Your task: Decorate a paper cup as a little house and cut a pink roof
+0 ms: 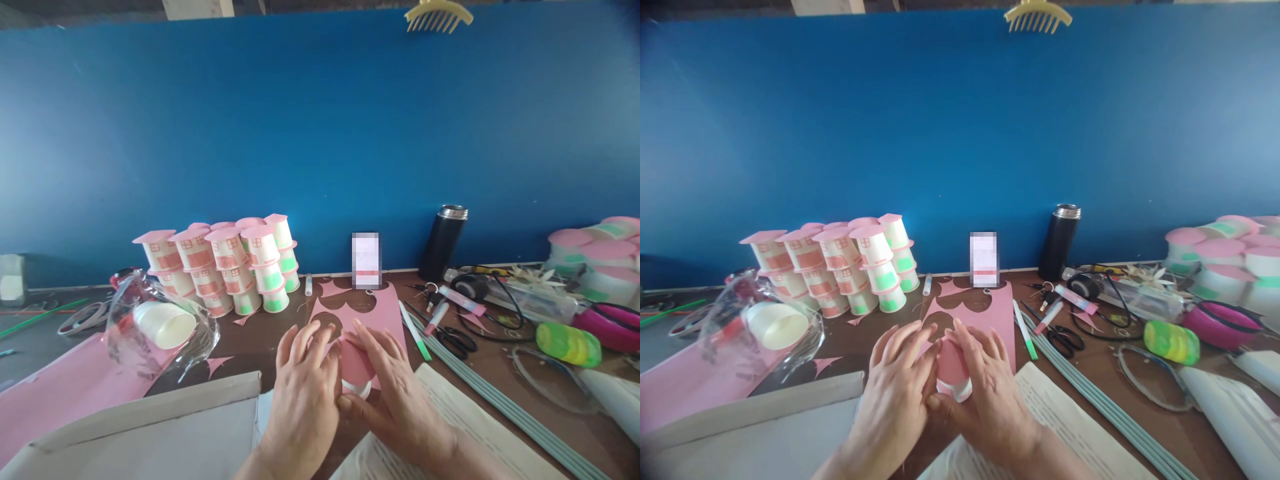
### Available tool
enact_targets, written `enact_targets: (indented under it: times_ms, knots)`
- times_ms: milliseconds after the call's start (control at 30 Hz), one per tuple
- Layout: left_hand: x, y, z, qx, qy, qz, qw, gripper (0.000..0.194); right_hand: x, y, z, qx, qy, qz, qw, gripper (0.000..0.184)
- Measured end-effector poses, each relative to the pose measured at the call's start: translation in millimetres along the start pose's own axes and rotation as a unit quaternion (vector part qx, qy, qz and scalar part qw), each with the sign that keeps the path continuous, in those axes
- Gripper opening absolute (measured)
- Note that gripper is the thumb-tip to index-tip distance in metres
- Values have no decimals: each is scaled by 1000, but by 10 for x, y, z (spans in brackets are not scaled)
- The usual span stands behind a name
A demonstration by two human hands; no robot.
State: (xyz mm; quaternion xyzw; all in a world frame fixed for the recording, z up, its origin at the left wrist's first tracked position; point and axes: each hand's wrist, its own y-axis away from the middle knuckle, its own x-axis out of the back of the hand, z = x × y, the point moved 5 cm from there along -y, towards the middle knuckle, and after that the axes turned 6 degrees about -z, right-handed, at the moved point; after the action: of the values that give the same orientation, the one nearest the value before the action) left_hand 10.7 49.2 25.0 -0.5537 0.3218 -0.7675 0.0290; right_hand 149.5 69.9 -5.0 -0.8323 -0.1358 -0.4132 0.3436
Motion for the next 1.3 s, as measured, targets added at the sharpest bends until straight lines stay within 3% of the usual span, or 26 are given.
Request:
enact_targets:
  times_ms: [167,333,533,1067,1300]
  knots:
    - [-3,36,62,-7,-46,8,999,40,35,-3,-28,9,-2,10,1000,82]
    - [34,47,171,-22,-89,18,996,34,29,17,-24,30,17,14,999,81]
    - [54,88,227,-20,-113,-2,993,28,-41,46,52,20,20,-7,1000,94]
    - [60,142,247,-77,-83,27,993,18,7,75,35,28,26,-19,999,102]
    - [-5,140,245,-105,-58,55,991,23,16,87,52,43,12,-22,999,101]
